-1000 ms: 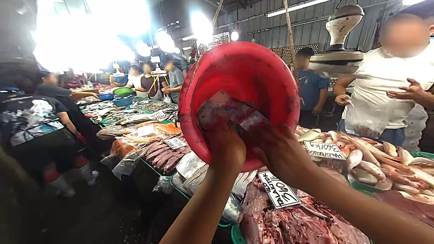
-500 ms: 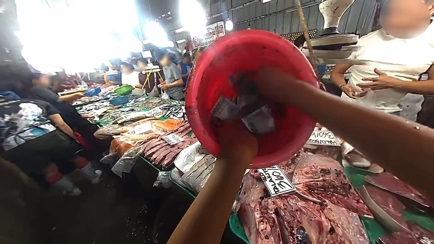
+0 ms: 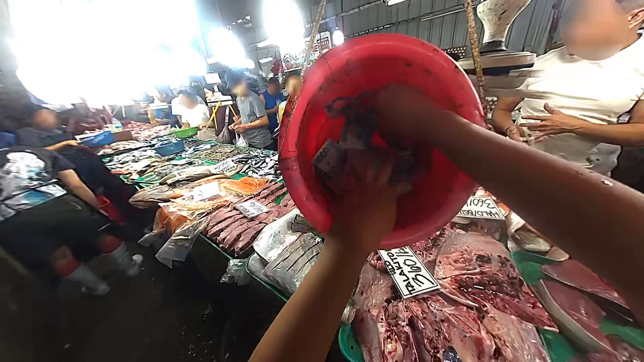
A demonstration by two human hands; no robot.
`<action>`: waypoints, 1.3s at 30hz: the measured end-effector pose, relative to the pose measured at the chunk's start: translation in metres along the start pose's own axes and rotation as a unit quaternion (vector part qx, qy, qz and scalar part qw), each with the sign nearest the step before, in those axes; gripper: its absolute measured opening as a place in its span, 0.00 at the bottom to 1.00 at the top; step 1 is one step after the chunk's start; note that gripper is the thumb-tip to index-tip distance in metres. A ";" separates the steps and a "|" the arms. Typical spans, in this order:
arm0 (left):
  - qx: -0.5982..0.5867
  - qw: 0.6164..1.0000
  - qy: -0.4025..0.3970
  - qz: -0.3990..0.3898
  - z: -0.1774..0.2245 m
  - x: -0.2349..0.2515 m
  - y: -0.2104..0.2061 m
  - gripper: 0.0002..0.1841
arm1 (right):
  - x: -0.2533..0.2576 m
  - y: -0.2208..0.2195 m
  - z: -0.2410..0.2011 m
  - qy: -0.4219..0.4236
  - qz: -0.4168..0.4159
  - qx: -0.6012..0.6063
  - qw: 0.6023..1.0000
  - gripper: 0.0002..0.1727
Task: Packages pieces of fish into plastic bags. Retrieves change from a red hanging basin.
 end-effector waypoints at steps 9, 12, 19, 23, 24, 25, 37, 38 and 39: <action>0.049 0.971 0.228 -0.046 -0.069 0.005 0.003 0.31 | -0.002 0.005 -0.003 -0.028 0.001 -0.020 0.999 0.12; 0.059 0.974 0.208 0.074 -0.080 0.005 0.019 0.36 | -0.001 -0.006 -0.008 -0.013 -0.012 -0.046 0.999 0.13; 0.093 0.980 0.113 -0.134 -0.070 0.011 -0.004 0.21 | 0.012 -0.016 -0.005 -0.014 -0.001 0.038 0.999 0.20; 0.106 0.955 0.190 -0.201 -0.080 0.005 -0.007 0.21 | 0.013 -0.019 -0.004 -0.018 -0.017 0.122 0.992 0.23; 0.099 0.956 0.198 -0.191 -0.079 0.005 -0.005 0.22 | 0.015 -0.020 -0.004 0.003 -0.014 0.145 0.989 0.31; 0.087 0.962 0.201 -0.164 -0.077 0.006 -0.001 0.22 | 0.019 -0.021 -0.003 0.017 -0.008 0.156 0.988 0.37; 0.007 0.975 0.086 0.204 -0.075 0.004 0.051 0.18 | 0.017 -0.014 -0.010 0.072 0.013 0.247 0.966 0.21; 0.007 0.976 0.086 0.198 -0.078 0.004 0.051 0.17 | 0.017 -0.016 -0.012 0.072 -0.005 0.260 0.963 0.20; 0.009 0.977 0.093 0.194 -0.081 0.004 0.052 0.17 | 0.017 -0.018 -0.013 0.071 -0.021 0.269 0.960 0.21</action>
Point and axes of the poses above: each hand's wrist, its own x-axis towards the middle knuckle, its own y-axis out of the back of the hand, z = x × y, the point moved 9 cm from there along x, towards the middle knuckle, and after that the axes turned 3 degrees about z, right-handed, at the moved point
